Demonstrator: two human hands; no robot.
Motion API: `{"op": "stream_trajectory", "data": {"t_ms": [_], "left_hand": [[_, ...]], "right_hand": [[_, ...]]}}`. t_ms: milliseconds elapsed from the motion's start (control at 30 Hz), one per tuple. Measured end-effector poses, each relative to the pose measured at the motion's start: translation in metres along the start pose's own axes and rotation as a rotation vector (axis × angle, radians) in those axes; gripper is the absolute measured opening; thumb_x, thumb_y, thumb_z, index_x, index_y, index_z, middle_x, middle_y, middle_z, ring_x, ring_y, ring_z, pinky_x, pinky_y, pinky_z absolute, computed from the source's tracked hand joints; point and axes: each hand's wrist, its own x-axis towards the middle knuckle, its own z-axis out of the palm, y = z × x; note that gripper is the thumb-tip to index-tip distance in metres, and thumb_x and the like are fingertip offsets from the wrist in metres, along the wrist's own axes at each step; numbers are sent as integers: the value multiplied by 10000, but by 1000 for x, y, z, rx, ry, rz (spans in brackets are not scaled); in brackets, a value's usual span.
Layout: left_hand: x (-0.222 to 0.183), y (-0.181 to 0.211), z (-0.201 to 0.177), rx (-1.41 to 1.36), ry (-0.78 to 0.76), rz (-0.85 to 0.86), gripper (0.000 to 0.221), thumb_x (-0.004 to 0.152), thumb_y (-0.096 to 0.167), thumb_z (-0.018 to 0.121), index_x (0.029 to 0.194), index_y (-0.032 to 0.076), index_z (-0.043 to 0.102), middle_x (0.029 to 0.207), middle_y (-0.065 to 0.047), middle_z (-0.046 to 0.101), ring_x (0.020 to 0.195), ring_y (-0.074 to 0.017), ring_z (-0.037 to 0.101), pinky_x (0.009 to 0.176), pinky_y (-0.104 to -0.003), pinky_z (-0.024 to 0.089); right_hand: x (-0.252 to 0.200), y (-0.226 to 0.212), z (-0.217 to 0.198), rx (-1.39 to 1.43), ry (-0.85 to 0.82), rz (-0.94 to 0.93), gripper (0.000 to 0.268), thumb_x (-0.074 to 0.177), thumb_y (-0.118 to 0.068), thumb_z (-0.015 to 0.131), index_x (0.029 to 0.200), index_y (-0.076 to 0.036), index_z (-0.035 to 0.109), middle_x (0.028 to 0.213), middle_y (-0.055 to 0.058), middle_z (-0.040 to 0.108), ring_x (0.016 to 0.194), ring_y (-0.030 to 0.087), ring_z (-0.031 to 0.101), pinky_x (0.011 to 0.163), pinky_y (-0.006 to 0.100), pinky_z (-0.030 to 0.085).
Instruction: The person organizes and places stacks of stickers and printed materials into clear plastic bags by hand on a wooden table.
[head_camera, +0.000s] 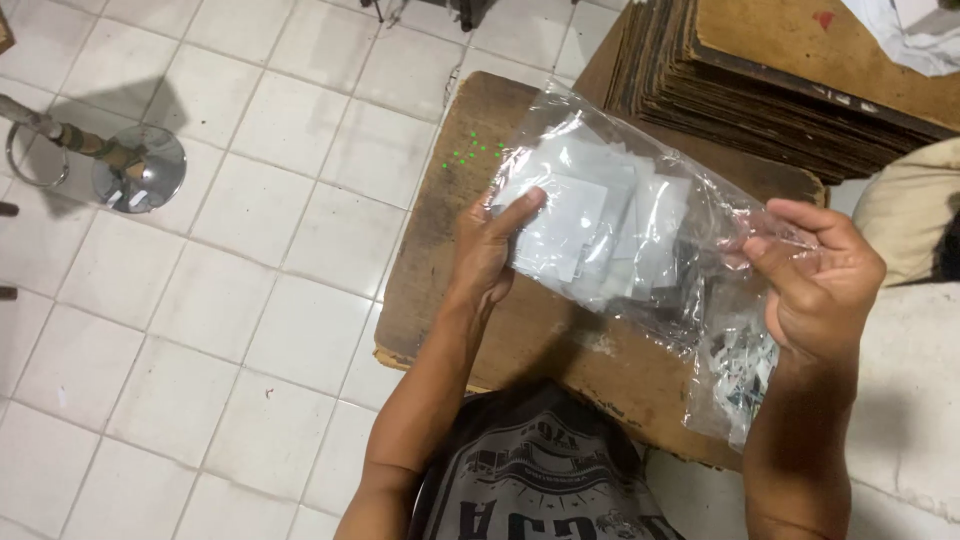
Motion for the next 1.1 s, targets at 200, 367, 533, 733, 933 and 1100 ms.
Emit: {"op": "stream_trajectory", "data": {"t_ms": [200, 367, 533, 733, 933, 1100], "left_hand": [[0, 5, 1, 13, -14, 5, 438, 767, 160, 828, 1165, 13, 720, 1041, -110, 765, 889, -197, 715, 793, -333, 588], [2, 15, -2, 150, 18, 22, 356, 750, 143, 837, 1063, 6, 736, 1018, -72, 758, 981, -144, 694, 946, -259, 542], [72, 19, -41, 468, -49, 1, 446, 735, 187, 880, 1074, -49, 712, 920, -131, 726, 746, -186, 677, 646, -276, 537], [168, -91, -237, 1120, 204, 296, 568, 837, 329, 844, 1242, 6, 610, 1123, -312, 649, 1075, -459, 636, 921, -565, 497], [38, -140, -290, 1050, 309, 222, 203, 849, 62, 723, 1033, -24, 736, 959, -296, 730, 976, -461, 715, 846, -521, 573], [-4, -172, -320, 1162, 335, -8, 228, 813, 214, 761, 1027, 152, 814, 925, -126, 778, 915, -314, 753, 802, -422, 610]], "right_hand": [[0, -8, 1, 1, 68, 9, 357, 929, 49, 743, 1264, 48, 619, 1055, 177, 693, 891, 239, 729, 743, 323, 695], [-6, -9, 3, 56, 42, 44, 310, 914, 58, 719, 1209, 35, 626, 1041, 179, 689, 881, 256, 725, 801, 420, 722], [-49, 61, 65, 109, -20, 260, 292, 819, 36, 793, 1062, -5, 635, 914, 147, 715, 741, 248, 752, 636, 316, 647], [-145, 261, 89, -382, -216, 453, 500, 750, -35, 838, 1196, 54, 630, 1014, 224, 676, 938, 323, 685, 802, 441, 573], [-163, 311, 128, -746, -579, -456, 327, 841, -239, 791, 1125, -88, 733, 1164, 126, 720, 1106, 306, 694, 947, 409, 556], [-156, 278, 185, -961, -1139, -507, 599, 903, -577, 703, 1221, -71, 664, 1116, 156, 671, 1127, 298, 589, 1019, 439, 468]]}}
